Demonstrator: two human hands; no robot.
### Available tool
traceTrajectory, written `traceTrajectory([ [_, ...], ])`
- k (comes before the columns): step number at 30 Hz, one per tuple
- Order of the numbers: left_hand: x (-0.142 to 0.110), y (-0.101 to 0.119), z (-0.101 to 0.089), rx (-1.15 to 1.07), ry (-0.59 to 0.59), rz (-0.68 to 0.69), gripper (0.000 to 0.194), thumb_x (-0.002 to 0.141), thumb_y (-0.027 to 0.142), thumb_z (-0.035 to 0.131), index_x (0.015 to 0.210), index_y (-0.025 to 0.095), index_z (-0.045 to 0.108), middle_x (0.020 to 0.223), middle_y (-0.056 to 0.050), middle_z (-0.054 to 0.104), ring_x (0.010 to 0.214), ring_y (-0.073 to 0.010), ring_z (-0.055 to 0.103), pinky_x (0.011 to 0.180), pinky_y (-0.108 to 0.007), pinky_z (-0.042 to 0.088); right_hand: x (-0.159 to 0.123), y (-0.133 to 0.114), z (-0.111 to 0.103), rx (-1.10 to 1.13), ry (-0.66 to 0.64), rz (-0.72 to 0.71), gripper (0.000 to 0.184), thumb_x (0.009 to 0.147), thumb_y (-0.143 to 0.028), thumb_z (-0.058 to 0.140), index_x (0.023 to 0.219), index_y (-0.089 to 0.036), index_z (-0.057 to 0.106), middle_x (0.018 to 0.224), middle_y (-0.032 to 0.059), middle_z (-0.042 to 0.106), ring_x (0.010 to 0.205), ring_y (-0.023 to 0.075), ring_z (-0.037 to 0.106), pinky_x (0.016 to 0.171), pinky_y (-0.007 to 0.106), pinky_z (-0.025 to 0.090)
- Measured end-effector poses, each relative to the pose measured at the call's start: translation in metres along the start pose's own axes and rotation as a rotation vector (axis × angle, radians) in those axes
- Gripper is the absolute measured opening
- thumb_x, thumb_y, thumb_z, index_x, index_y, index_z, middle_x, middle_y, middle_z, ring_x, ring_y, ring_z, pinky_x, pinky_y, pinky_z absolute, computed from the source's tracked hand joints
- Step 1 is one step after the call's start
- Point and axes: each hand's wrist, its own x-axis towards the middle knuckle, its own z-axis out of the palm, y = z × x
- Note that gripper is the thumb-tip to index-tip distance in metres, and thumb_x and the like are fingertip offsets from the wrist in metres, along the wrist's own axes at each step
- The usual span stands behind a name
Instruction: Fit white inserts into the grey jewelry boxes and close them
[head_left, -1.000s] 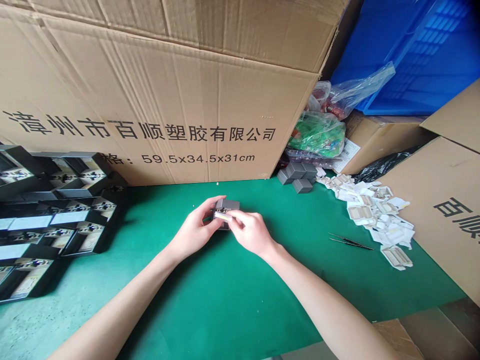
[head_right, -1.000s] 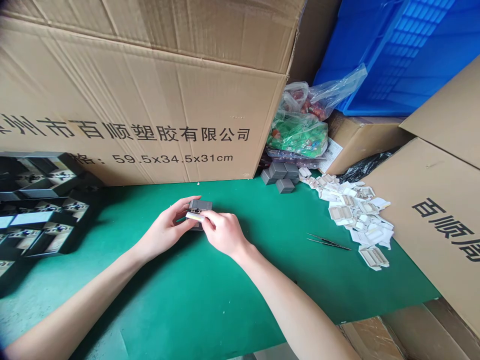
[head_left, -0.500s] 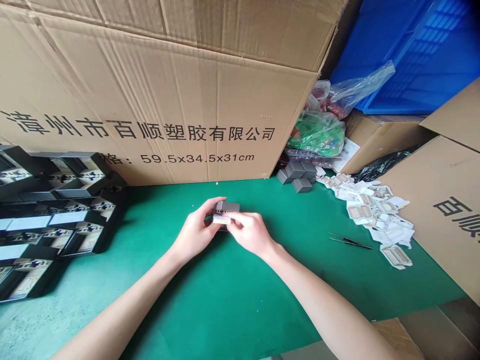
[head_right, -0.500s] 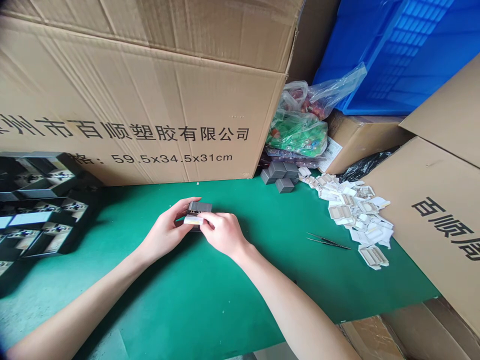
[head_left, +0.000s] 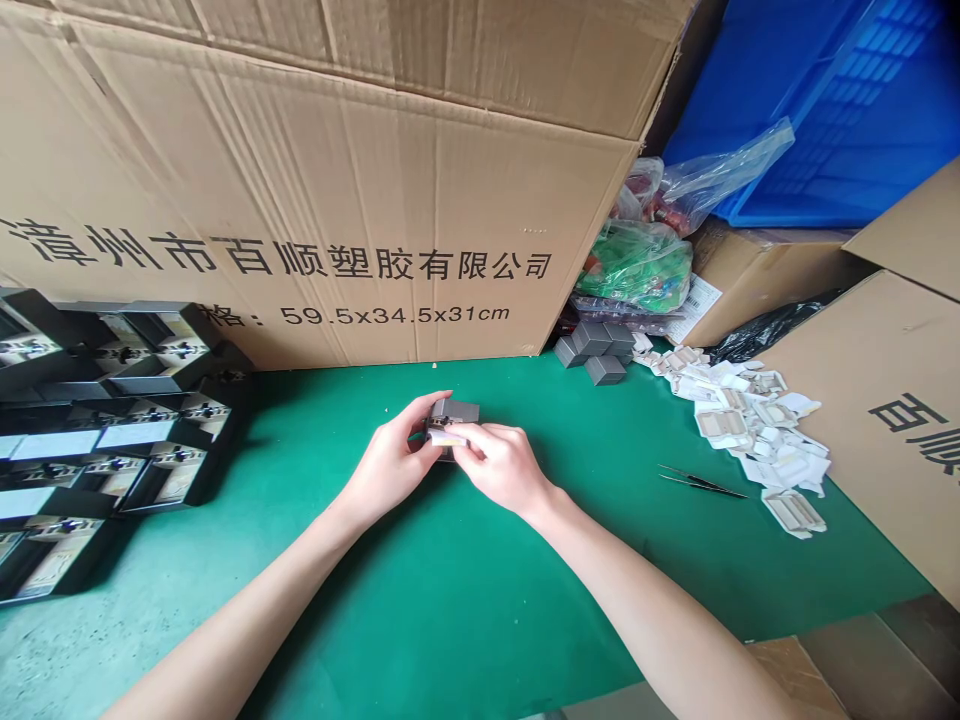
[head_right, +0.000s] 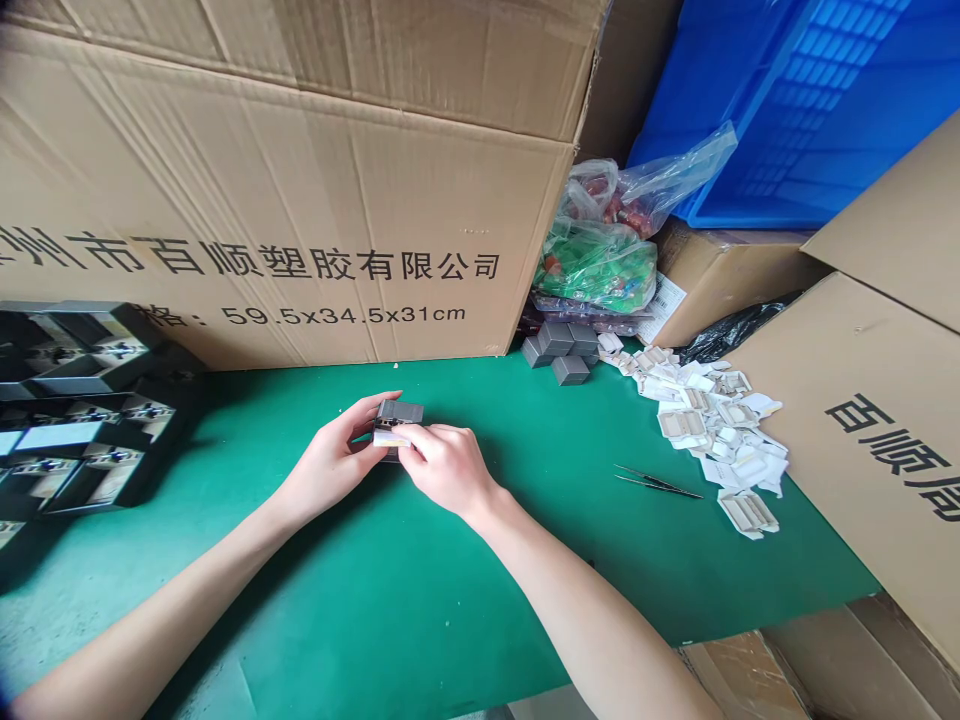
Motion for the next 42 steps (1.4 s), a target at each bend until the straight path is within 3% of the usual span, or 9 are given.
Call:
traceTrajectory([
  [11, 0.0009, 0.0008, -0.0012, -0.036, -0.006, -0.028, 0.059, 0.089, 0.032, 0.062, 0.145, 0.026, 0.047, 0.137, -0.007, 0.063, 0.118, -0.0260, 0.063, 0.097, -0.038, 0.054, 0.0001, -0.0005, -0.0027, 0.056, 0.009, -0.007, 0.026, 0.093, -0.016, 0.048, 0.101, -0.019, 0.073, 0.083, 0.0037, 0.078, 0.064, 0.0135, 0.067, 0.062, 0.023, 0.046],
  [21, -0.0015, 0.0028, 0.0005, 0.021, 0.005, -0.005, 0.052, 0.089, 0.027, 0.057, 0.141, 0.026, 0.051, 0.125, -0.005, 0.067, 0.107, -0.0218, 0.065, 0.090, -0.033, 0.056, -0.0013, 0.0036, 0.0017, 0.059, 0.006, 0.004, 0.023, 0.092, -0.016, 0.052, 0.101, -0.020, 0.074, 0.086, 0.0024, 0.078, 0.062, 0.0131, 0.067, 0.061, 0.022, 0.048],
  [38, -0.0010, 0.0009, 0.0014, 0.015, 0.024, 0.004, 0.050, 0.089, 0.027, 0.057, 0.139, 0.025, 0.053, 0.125, -0.005, 0.068, 0.109, -0.0218, 0.066, 0.093, -0.034, 0.055, 0.0005, 0.0013, 0.0026, -0.047, 0.105, -0.090, 0.018, 0.089, -0.019, 0.057, 0.092, -0.020, 0.075, 0.064, -0.0016, 0.073, 0.052, 0.0101, 0.060, 0.056, 0.021, 0.044],
  [42, -0.0017, 0.0010, 0.0012, 0.027, 0.029, -0.001, 0.052, 0.087, 0.022, 0.055, 0.139, 0.025, 0.054, 0.126, -0.004, 0.067, 0.109, -0.0217, 0.064, 0.090, -0.032, 0.056, 0.0025, -0.0018, -0.0001, -0.077, 0.126, -0.125, 0.019, 0.093, -0.020, 0.056, 0.091, -0.020, 0.075, 0.069, -0.0014, 0.075, 0.055, 0.0097, 0.062, 0.058, 0.021, 0.045],
])
